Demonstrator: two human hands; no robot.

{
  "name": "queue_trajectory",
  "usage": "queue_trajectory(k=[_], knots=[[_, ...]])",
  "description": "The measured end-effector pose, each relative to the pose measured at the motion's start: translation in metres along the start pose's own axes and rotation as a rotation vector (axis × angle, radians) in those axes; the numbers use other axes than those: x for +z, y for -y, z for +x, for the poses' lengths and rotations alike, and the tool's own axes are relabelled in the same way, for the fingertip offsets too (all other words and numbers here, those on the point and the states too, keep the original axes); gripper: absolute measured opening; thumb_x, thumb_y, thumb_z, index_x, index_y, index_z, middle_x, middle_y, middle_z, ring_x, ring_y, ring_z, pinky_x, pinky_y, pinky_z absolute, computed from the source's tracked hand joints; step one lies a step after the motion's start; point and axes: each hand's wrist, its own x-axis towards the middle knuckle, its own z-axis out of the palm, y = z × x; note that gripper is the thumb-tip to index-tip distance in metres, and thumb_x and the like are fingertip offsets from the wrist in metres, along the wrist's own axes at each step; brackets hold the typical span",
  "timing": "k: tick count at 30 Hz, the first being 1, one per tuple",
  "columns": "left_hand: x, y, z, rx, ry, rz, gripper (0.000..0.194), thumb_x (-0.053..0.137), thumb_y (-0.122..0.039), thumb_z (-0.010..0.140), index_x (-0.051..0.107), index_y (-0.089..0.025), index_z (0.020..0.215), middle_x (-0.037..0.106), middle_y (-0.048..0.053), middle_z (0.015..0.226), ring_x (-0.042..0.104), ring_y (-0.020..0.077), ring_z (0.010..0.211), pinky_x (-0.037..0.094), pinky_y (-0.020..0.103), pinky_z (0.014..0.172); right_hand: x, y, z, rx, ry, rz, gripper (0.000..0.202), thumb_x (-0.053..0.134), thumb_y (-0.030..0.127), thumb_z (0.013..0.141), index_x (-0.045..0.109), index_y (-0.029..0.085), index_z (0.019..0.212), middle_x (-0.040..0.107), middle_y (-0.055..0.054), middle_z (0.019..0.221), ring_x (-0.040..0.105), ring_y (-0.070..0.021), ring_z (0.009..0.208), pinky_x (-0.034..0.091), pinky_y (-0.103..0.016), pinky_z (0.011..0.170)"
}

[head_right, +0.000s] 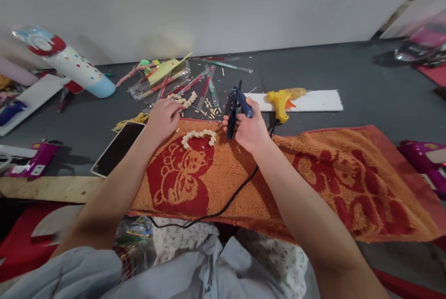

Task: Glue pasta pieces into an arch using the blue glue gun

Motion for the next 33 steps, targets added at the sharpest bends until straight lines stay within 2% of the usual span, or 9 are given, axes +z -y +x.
queue_trajectory(k=[5, 10, 20, 25, 30, 33], knots=[[0.004, -0.012, 0.002, 0.061, 0.079, -0.011, 0.043, 0.04, -0.009, 0.085, 0.064, -0.017, 0.12, 0.067, 0.012, 0.117, 0.054, 0.025, 0.119, 0.042, 0.043, 0.106, 0.0, -0.002, 0.0, -0.014, 0.01, -0.038, 0.079, 0.033, 0.089, 0.072, 0.065, 0.02, 0.096, 0.063, -0.012, 0.078, 0.062, -0.0278, 0.086, 0.054, -0.041, 0.072], [0.012, -0.017, 0.002, 0.087, 0.103, 0.009, 0.047, 0.04, -0.01, 0.086, 0.056, -0.017, 0.129, 0.061, 0.013, 0.127, 0.051, 0.024, 0.126, 0.039, 0.042, 0.11, -0.002, -0.005, 0.003, -0.047, 0.006, -0.062, 0.078, 0.036, 0.085, 0.075, 0.065, 0.018, 0.102, 0.062, -0.013, 0.08, 0.06, -0.0291, 0.082, 0.052, -0.044, 0.071], [0.005, -0.019, 0.004, 0.073, 0.141, -0.014, 0.042, 0.041, -0.013, 0.088, 0.059, -0.015, 0.127, 0.07, 0.011, 0.113, 0.057, 0.026, 0.115, 0.04, 0.045, 0.105, 0.005, 0.002, -0.002, 0.016, -0.023, 0.04, 0.074, 0.032, 0.081, 0.078, 0.065, 0.018, 0.097, 0.063, -0.012, 0.077, 0.063, -0.0265, 0.084, 0.053, -0.04, 0.071], [0.006, -0.013, 0.005, 0.066, 0.146, -0.008, 0.041, 0.045, -0.01, 0.085, 0.062, -0.017, 0.122, 0.072, 0.009, 0.109, 0.059, 0.0256, 0.111, 0.043, 0.043, 0.102, 0.011, 0.007, -0.007, 0.086, -0.074, 0.149, 0.063, 0.032, 0.071, 0.083, 0.063, 0.017, 0.093, 0.065, -0.012, 0.079, 0.064, -0.0257, 0.086, 0.055, -0.04, 0.073], [0.008, -0.013, 0.003, 0.074, 0.095, 0.002, 0.033, 0.047, -0.015, 0.089, 0.065, -0.016, 0.116, 0.071, 0.01, 0.11, 0.06, 0.025, 0.11, 0.044, 0.042, 0.1, 0.005, 0.002, -0.002, 0.034, -0.019, 0.088, 0.067, 0.04, 0.081, 0.074, 0.063, 0.02, 0.088, 0.064, -0.011, 0.077, 0.064, -0.0266, 0.088, 0.055, -0.039, 0.074], [0.008, -0.014, 0.003, 0.111, 0.055, -0.013, 0.03, 0.046, -0.016, 0.09, 0.067, -0.016, 0.111, 0.072, 0.01, 0.106, 0.061, 0.0246, 0.106, 0.046, 0.042, 0.098, 0.003, 0.0, 0.0, 0.028, -0.028, 0.119, 0.065, 0.046, 0.08, 0.071, 0.062, 0.02, 0.087, 0.064, -0.01, 0.077, 0.064, -0.0264, 0.089, 0.054, -0.039, 0.075]])
